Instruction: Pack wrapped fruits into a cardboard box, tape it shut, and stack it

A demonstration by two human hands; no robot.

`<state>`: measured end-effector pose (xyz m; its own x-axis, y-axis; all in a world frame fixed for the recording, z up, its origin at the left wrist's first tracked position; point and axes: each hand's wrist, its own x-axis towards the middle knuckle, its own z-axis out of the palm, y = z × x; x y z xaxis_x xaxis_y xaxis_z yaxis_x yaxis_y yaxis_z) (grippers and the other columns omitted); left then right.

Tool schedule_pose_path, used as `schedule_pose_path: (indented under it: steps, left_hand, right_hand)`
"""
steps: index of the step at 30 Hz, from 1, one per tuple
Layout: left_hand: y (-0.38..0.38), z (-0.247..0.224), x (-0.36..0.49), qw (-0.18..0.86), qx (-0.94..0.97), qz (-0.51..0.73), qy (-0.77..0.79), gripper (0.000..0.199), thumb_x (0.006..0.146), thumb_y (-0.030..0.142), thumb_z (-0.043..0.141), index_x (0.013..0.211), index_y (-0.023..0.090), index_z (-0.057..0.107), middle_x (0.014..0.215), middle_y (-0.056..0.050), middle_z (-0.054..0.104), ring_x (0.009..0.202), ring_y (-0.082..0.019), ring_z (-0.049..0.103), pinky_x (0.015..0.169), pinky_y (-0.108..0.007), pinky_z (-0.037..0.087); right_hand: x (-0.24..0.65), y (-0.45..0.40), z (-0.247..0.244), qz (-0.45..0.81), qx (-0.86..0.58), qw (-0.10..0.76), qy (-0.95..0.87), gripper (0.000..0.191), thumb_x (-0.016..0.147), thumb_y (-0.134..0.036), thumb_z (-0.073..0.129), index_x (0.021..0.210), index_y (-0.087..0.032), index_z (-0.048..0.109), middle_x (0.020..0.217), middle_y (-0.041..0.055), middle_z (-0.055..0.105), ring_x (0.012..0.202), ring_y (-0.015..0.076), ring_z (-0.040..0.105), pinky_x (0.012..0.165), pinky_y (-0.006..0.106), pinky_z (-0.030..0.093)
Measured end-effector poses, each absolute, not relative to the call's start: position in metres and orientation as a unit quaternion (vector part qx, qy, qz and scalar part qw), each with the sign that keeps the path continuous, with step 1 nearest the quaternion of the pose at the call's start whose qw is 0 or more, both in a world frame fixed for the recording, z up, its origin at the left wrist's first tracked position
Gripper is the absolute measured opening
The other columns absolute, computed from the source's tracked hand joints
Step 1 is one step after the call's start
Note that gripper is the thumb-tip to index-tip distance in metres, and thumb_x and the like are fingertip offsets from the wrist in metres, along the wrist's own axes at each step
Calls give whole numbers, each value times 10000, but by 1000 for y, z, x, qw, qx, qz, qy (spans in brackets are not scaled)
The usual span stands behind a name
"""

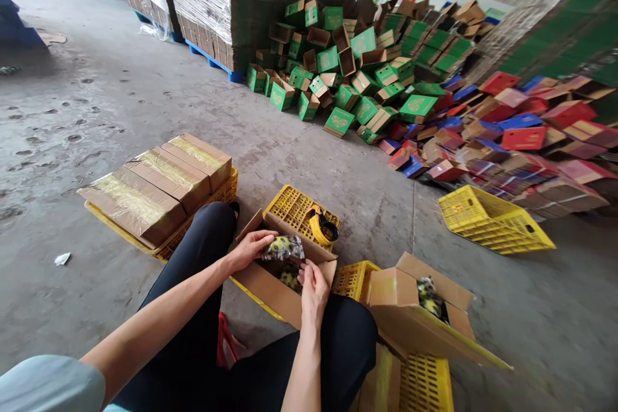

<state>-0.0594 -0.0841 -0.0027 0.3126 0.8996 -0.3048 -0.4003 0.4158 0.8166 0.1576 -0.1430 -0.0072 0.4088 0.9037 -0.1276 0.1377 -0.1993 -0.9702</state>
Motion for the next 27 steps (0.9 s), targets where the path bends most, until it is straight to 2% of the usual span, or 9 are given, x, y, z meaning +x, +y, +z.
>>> schedule_pose_path:
  steps: [2, 5, 8, 10, 13, 16, 19, 22, 27]
  left_hand:
    - [-83, -1, -62, 706, 365, 441, 417, 683, 789, 610, 816, 1278, 146, 713, 1077, -110, 740, 841, -192, 669, 698, -258, 515]
    - [-82, -3, -64, 598, 494, 438, 454, 508, 822, 531, 799, 1168, 161, 763, 1050, -94, 718, 894, -218, 641, 779, -290, 505]
    - [-83, -12, -64, 483, 608, 423, 467, 280, 846, 378, 764, 1056, 196, 786, 1031, -82, 667, 960, -236, 608, 896, -331, 486]
    - [-84, -20, -62, 438, 647, 403, 476, 187, 869, 292, 701, 1014, 206, 782, 1012, -81, 635, 956, -236, 591, 906, -343, 475]
    - [-87, -31, -61, 401, 664, 380, 504, 124, 877, 237, 650, 887, 204, 769, 952, -88, 609, 938, -246, 562, 891, -348, 462]
    - [-90, -33, -60, 375, 670, 365, 527, 131, 877, 255, 654, 821, 211, 764, 942, -104, 614, 966, -269, 543, 914, -364, 453]
    - [-92, -26, -58, 353, 680, 350, 539, 162, 896, 279, 642, 878, 212, 788, 985, -119, 636, 991, -288, 546, 926, -390, 453]
    - [-92, -16, -57, 353, 681, 366, 527, 179, 913, 309, 653, 943, 221, 806, 1007, -127, 662, 1024, -304, 569, 973, -414, 446]
    - [-92, -12, -54, 493, 638, 384, 450, 232, 911, 363, 700, 1036, 204, 813, 1046, -121, 729, 984, -275, 662, 962, -376, 493]
  right_hand:
    - [160, -142, -11, 335, -696, 430, -466, 622, 781, -802, 587, 871, -224, 799, 899, 124, 799, 832, 281, 732, 801, 387, 575]
    - [157, -143, -17, 303, -694, 338, -559, 656, 863, -800, 463, 690, -241, 760, 838, 155, 784, 862, 300, 725, 911, 408, 539]
    - [151, -146, -23, 308, -683, 301, -590, 631, 873, -766, 478, 698, -236, 775, 920, 178, 791, 973, 329, 723, 1015, 445, 500]
    - [149, -149, -26, 313, -686, 280, -594, 576, 862, -724, 523, 742, -233, 799, 1007, 185, 794, 1060, 349, 712, 1055, 474, 481]
    - [146, -152, -29, 305, -708, 223, -597, 478, 869, -634, 576, 775, -230, 814, 1189, 180, 772, 1167, 367, 681, 1068, 499, 471]
    - [145, -153, -31, 288, -726, 185, -597, 377, 884, -532, 607, 805, -234, 824, 1331, 160, 722, 1207, 373, 672, 1061, 503, 475]
    - [147, -149, -30, 281, -718, 202, -604, 356, 923, -402, 533, 897, -222, 839, 1359, 156, 709, 1188, 334, 700, 1061, 453, 492]
    - [155, -144, -28, 258, -733, 261, -573, 349, 878, -324, 533, 1008, -213, 837, 1285, 145, 750, 1173, 310, 713, 1065, 429, 507]
    - [164, -141, -15, 267, -729, 409, -480, 333, 797, -384, 656, 986, -188, 849, 1149, 157, 798, 1128, 343, 733, 1059, 460, 526]
